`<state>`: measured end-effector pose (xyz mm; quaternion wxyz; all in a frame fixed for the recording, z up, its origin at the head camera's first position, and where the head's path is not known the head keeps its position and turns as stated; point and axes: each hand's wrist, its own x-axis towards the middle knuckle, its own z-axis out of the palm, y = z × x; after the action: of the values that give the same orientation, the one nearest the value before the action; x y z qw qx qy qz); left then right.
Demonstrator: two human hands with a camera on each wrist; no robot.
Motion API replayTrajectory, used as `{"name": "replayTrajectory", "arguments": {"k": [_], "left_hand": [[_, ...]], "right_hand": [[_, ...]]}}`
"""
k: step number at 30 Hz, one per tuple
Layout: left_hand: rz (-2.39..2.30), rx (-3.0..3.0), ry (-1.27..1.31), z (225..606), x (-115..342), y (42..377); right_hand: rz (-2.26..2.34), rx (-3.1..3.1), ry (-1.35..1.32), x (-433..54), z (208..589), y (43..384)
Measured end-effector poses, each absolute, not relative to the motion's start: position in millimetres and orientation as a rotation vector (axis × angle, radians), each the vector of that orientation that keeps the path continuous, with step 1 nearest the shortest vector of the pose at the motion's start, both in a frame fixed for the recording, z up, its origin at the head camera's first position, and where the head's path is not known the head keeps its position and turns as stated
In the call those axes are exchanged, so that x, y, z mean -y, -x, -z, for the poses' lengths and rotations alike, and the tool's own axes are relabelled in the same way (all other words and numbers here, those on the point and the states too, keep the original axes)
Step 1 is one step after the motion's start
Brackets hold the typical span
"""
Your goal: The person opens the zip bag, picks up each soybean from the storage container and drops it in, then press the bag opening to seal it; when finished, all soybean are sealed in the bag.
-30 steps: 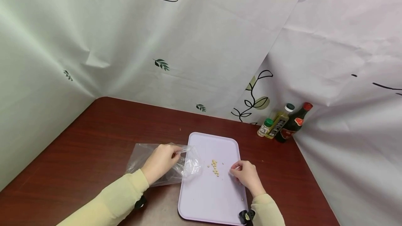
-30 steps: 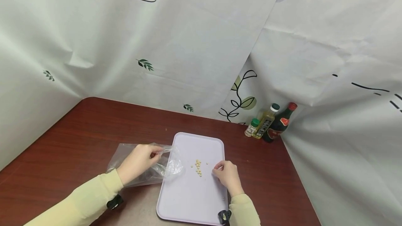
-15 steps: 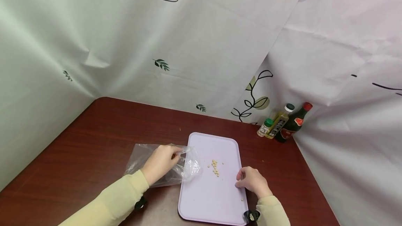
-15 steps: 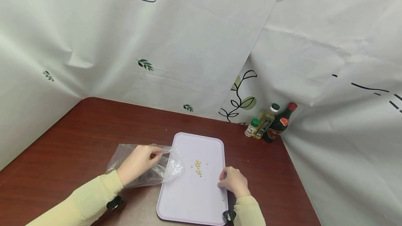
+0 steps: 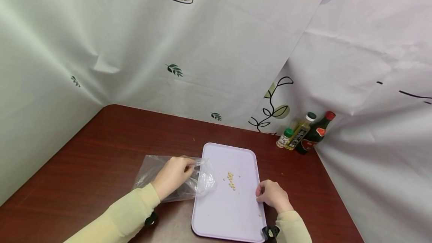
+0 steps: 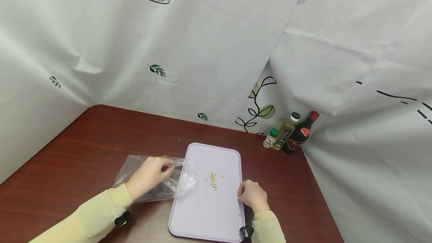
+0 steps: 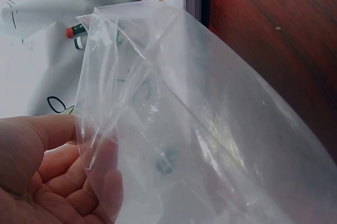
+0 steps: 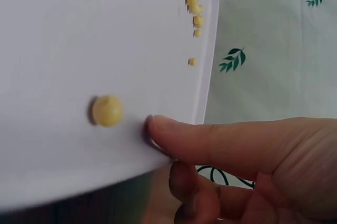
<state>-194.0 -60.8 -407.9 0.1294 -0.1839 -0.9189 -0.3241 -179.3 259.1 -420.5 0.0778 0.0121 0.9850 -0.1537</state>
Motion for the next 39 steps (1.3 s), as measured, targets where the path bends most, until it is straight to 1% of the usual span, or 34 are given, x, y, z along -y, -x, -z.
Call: {"name": "replayTrajectory", "arguments": {"k": [10, 20, 39], "left_hand": [[0.957, 2.635, 0.579, 408, 56, 190], [0.975, 2.635, 0.579, 410, 54, 192], [0.956, 2.641, 0.595, 413, 50, 193]], "right_hand": [[0.539, -2.982, -0.037, -253, 422, 180], [0.669, -2.970, 0.039, -238, 423, 182], [0.913, -2.946, 0.324, -200, 427, 187]]}}
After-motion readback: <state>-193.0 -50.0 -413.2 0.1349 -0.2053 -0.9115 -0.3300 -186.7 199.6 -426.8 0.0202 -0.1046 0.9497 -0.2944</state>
